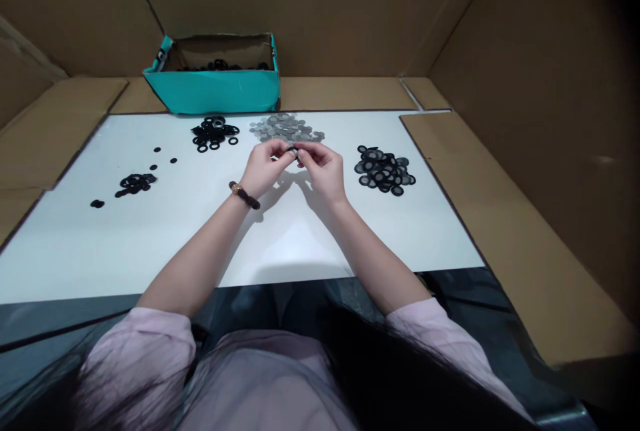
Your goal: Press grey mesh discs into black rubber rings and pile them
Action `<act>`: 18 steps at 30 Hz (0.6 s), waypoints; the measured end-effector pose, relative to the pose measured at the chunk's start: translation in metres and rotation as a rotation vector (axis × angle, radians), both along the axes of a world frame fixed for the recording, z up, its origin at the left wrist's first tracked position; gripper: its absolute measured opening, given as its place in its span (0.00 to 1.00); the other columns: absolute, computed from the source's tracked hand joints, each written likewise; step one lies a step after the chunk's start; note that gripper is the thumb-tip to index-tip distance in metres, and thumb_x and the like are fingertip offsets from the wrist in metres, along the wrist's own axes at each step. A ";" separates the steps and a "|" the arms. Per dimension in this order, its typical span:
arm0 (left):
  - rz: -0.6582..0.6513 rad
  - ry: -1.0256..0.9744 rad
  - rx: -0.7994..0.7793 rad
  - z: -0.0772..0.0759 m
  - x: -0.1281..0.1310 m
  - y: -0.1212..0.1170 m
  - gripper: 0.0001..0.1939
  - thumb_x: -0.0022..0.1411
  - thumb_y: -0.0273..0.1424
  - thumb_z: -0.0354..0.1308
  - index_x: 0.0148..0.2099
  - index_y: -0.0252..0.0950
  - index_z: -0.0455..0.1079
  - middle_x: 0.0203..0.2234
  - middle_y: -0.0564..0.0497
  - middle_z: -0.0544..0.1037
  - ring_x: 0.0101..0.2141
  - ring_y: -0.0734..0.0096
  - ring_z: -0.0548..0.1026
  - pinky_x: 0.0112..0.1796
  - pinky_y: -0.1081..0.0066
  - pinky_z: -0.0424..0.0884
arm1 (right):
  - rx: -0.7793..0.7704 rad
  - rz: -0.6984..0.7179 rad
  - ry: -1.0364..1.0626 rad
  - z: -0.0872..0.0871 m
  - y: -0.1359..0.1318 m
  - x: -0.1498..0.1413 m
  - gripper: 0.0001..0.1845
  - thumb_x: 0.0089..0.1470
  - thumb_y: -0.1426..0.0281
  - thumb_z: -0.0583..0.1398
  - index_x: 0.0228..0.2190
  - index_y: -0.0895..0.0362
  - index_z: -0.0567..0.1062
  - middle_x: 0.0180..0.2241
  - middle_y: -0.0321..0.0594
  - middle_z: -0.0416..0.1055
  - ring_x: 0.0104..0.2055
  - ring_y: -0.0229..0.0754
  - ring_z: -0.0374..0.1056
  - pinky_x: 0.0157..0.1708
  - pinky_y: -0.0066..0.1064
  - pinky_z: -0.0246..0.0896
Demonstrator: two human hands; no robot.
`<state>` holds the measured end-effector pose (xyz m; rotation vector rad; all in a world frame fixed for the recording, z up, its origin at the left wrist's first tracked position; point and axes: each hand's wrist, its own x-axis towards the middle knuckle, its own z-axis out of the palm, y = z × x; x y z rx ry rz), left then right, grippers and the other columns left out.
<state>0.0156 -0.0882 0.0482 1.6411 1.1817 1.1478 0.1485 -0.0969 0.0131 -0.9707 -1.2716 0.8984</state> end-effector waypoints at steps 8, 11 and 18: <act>0.039 -0.045 -0.004 -0.008 -0.001 0.003 0.09 0.51 0.35 0.61 0.26 0.34 0.70 0.22 0.51 0.75 0.26 0.74 0.70 0.31 0.72 0.67 | -0.060 0.062 0.015 -0.005 0.005 -0.001 0.18 0.50 0.55 0.62 0.37 0.55 0.73 0.34 0.40 0.73 0.35 0.38 0.68 0.35 0.31 0.67; 0.026 -0.025 -0.030 -0.009 -0.001 0.002 0.11 0.50 0.37 0.61 0.26 0.34 0.71 0.23 0.50 0.76 0.26 0.73 0.70 0.31 0.72 0.67 | -0.128 0.038 0.018 -0.007 0.006 -0.001 0.16 0.51 0.57 0.62 0.33 0.56 0.70 0.28 0.37 0.70 0.31 0.36 0.67 0.32 0.29 0.65; 0.046 0.164 0.034 -0.009 -0.002 0.000 0.10 0.51 0.36 0.60 0.29 0.33 0.73 0.26 0.49 0.78 0.29 0.71 0.72 0.34 0.71 0.67 | -0.114 -0.040 -0.172 -0.006 0.003 0.000 0.09 0.55 0.64 0.57 0.27 0.56 0.66 0.26 0.35 0.66 0.30 0.37 0.64 0.35 0.31 0.61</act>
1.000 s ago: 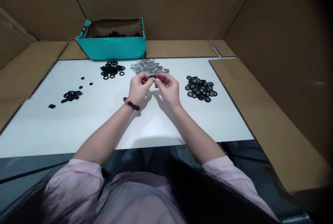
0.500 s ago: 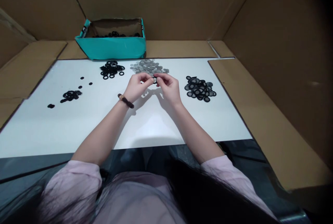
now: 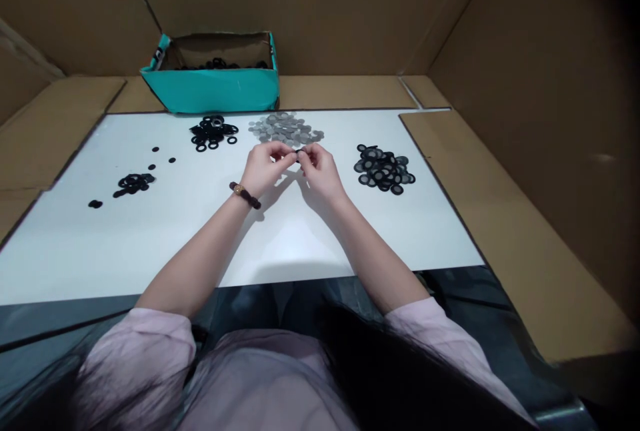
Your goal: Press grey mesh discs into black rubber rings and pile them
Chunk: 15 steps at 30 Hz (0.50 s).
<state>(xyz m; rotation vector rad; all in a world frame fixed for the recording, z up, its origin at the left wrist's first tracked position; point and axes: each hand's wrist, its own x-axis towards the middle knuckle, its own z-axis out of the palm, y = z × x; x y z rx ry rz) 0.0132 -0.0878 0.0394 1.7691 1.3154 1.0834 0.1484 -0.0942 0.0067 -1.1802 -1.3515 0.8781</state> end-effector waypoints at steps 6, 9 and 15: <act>0.017 0.050 0.002 -0.003 0.001 0.001 0.08 0.53 0.33 0.57 0.29 0.34 0.71 0.27 0.49 0.79 0.30 0.70 0.73 0.35 0.70 0.68 | 0.031 0.057 -0.189 0.007 -0.002 0.007 0.08 0.56 0.66 0.55 0.26 0.54 0.64 0.24 0.34 0.66 0.29 0.38 0.62 0.35 0.31 0.58; 0.018 0.093 0.037 0.000 0.001 0.000 0.08 0.55 0.34 0.56 0.29 0.34 0.71 0.27 0.50 0.78 0.29 0.70 0.73 0.34 0.70 0.68 | 0.025 0.081 -0.202 0.011 -0.002 0.010 0.10 0.56 0.65 0.55 0.25 0.55 0.63 0.23 0.34 0.66 0.28 0.38 0.62 0.33 0.31 0.57; 0.022 0.081 0.071 0.001 0.001 -0.002 0.08 0.55 0.35 0.56 0.29 0.35 0.70 0.26 0.51 0.78 0.28 0.71 0.72 0.34 0.71 0.68 | 0.023 0.078 -0.143 0.011 -0.001 0.012 0.12 0.55 0.64 0.57 0.23 0.55 0.63 0.22 0.33 0.65 0.26 0.36 0.60 0.30 0.30 0.56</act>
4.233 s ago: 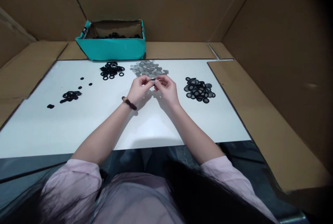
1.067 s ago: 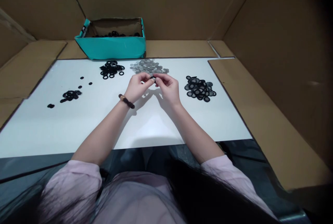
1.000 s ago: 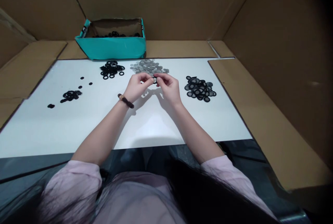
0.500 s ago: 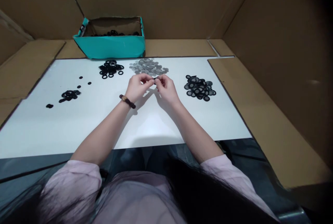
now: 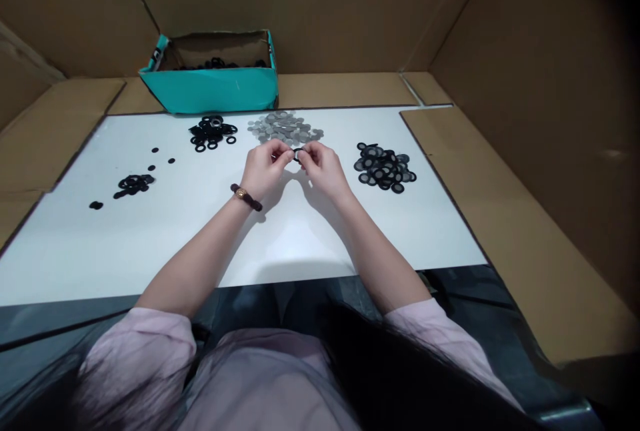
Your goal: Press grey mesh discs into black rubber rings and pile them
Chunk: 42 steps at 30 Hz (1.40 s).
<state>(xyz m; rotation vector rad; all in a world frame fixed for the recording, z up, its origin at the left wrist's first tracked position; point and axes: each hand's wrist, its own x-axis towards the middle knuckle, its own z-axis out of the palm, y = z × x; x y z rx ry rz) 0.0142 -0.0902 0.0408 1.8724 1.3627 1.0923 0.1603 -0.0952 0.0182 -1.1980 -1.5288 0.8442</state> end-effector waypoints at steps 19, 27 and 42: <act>-0.053 -0.067 -0.029 0.000 0.000 0.002 0.07 0.53 0.33 0.57 0.31 0.35 0.70 0.27 0.50 0.76 0.30 0.71 0.71 0.34 0.71 0.67 | -0.157 0.078 0.135 -0.001 0.001 0.000 0.08 0.48 0.69 0.62 0.24 0.56 0.66 0.21 0.32 0.65 0.23 0.33 0.60 0.26 0.28 0.60; -0.044 -0.007 0.002 0.000 0.007 -0.006 0.02 0.57 0.28 0.53 0.34 0.37 0.67 0.31 0.50 0.76 0.32 0.68 0.72 0.37 0.69 0.67 | -0.087 -0.009 0.086 -0.008 0.002 -0.007 0.07 0.52 0.68 0.58 0.25 0.55 0.65 0.22 0.33 0.66 0.25 0.36 0.61 0.31 0.30 0.63; -0.031 -0.197 -0.102 -0.003 0.005 -0.001 0.05 0.52 0.32 0.58 0.28 0.35 0.69 0.24 0.52 0.75 0.28 0.71 0.71 0.32 0.71 0.67 | -0.113 0.018 0.144 0.002 -0.001 0.000 0.07 0.48 0.69 0.61 0.22 0.57 0.68 0.20 0.34 0.68 0.22 0.34 0.62 0.26 0.28 0.61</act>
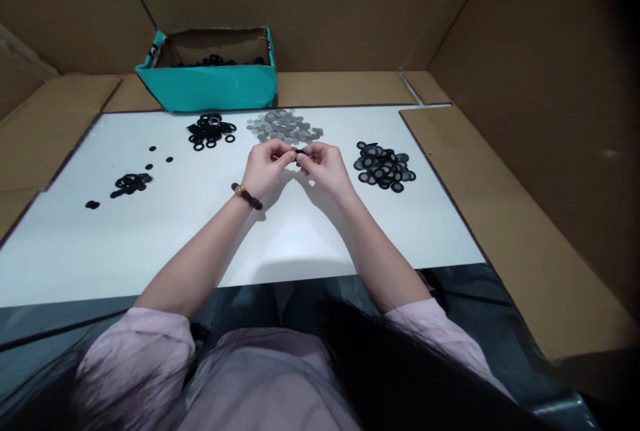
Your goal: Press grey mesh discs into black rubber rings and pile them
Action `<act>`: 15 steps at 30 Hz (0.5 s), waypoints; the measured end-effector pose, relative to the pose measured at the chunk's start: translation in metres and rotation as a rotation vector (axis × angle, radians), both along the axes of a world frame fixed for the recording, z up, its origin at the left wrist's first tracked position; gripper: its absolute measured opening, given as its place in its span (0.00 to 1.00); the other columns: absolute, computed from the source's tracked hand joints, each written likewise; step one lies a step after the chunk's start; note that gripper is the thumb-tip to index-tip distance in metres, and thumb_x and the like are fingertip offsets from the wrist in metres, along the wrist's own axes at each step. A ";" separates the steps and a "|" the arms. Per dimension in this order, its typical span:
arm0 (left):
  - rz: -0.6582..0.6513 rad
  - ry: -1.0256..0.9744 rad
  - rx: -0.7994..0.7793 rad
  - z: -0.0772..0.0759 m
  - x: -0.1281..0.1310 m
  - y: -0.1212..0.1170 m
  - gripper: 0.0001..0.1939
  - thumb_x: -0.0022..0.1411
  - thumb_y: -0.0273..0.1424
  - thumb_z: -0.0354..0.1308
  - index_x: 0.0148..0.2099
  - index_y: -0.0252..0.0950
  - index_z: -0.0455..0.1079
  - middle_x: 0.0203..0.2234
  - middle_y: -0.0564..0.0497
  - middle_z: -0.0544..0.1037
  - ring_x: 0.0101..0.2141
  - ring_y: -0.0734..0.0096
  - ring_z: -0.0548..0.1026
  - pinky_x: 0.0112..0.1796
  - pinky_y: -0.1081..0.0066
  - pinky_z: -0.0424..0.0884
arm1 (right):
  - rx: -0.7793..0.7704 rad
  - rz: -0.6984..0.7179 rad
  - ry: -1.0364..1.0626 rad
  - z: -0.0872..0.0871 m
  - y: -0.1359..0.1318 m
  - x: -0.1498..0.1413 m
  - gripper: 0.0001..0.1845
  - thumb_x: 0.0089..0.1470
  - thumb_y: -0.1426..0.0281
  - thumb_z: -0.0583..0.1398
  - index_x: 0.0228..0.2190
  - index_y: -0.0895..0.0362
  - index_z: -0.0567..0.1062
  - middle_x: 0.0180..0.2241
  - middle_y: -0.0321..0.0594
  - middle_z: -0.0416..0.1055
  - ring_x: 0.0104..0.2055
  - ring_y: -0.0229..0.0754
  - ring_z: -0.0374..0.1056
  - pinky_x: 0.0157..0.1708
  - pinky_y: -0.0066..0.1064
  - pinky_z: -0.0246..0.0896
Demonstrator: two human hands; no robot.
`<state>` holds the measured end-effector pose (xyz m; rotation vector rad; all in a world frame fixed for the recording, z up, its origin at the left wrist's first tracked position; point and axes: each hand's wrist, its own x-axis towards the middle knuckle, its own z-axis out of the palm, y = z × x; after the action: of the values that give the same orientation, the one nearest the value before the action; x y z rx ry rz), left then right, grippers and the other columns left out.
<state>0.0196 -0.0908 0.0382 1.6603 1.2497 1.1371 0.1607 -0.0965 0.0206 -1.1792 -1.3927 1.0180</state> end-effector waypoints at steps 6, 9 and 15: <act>0.030 -0.069 -0.037 0.001 0.002 0.000 0.06 0.51 0.32 0.59 0.27 0.35 0.67 0.23 0.52 0.74 0.26 0.73 0.70 0.30 0.72 0.67 | -0.028 0.039 0.093 -0.002 0.004 -0.001 0.12 0.48 0.63 0.63 0.25 0.57 0.69 0.22 0.35 0.69 0.23 0.34 0.63 0.26 0.28 0.63; 0.059 -0.095 -0.046 0.001 0.005 0.000 0.06 0.52 0.32 0.58 0.28 0.36 0.65 0.23 0.53 0.72 0.26 0.74 0.69 0.30 0.72 0.66 | 0.008 0.030 0.143 -0.005 0.005 -0.005 0.16 0.48 0.57 0.63 0.28 0.56 0.67 0.23 0.34 0.68 0.26 0.34 0.65 0.28 0.29 0.64; 0.079 -0.097 -0.047 0.001 0.008 -0.001 0.05 0.54 0.30 0.56 0.28 0.37 0.63 0.23 0.53 0.70 0.27 0.73 0.68 0.30 0.73 0.65 | 0.172 -0.040 0.089 -0.001 -0.002 -0.008 0.15 0.52 0.55 0.61 0.36 0.52 0.69 0.31 0.37 0.71 0.35 0.38 0.68 0.37 0.32 0.66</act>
<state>0.0273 -0.0920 0.0389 1.5146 1.2803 1.2120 0.1530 -0.0990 0.0192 -1.0198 -1.3526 0.8936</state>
